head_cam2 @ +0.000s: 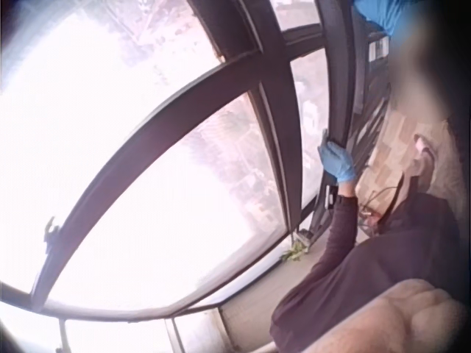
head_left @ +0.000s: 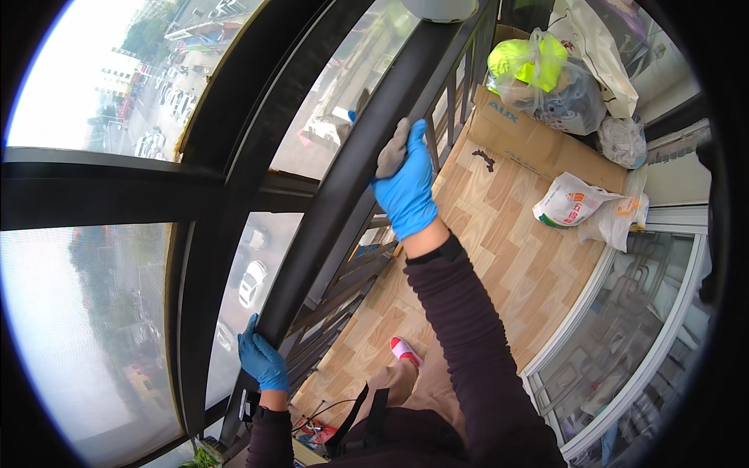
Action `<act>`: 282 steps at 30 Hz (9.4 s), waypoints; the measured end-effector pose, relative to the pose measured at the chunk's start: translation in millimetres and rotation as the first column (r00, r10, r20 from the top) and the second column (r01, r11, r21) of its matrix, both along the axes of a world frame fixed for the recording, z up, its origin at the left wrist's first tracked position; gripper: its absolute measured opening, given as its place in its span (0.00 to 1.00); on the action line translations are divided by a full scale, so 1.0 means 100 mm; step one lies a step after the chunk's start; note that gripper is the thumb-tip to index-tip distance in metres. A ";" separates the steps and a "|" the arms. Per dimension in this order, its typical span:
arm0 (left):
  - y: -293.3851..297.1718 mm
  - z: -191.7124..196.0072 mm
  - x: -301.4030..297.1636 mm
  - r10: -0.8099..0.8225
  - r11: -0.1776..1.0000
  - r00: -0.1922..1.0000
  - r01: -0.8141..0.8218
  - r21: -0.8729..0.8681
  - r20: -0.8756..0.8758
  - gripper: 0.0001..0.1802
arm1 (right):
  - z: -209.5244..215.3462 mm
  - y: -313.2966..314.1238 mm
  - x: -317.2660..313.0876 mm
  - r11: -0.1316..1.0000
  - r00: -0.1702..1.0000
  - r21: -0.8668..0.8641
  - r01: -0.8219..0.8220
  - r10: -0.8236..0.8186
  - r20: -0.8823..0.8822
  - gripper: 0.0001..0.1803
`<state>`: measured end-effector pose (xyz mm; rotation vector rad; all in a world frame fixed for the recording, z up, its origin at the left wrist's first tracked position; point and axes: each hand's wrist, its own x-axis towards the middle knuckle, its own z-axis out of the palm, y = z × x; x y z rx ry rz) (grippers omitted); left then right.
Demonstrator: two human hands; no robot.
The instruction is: The person rinses a cloth at the bathroom sink, then walks through the apartment to the balcony. They wipe the balcony railing and window frame with the cloth, moving potted plants aside to reach different sections.
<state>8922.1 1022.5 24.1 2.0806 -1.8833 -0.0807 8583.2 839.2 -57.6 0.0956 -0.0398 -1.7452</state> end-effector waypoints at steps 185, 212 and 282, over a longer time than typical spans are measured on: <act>-1.71 -0.07 -2.91 0.056 0.998 0.984 -0.052 -0.031 0.172 0.19 | -0.25 -2.09 -3.76 0.910 0.981 0.376 -0.176 0.194 -0.010 0.12; -1.06 0.35 -2.72 -0.162 0.955 0.910 0.047 -0.293 -0.381 0.27 | -0.10 0.08 -0.85 0.727 0.802 0.356 -0.587 0.582 0.133 0.25; 5.57 0.02 4.87 -0.075 0.445 -0.129 -0.892 0.082 -0.989 0.34 | 0.98 4.63 7.59 0.454 -0.395 -0.314 -0.834 -0.888 -0.236 0.48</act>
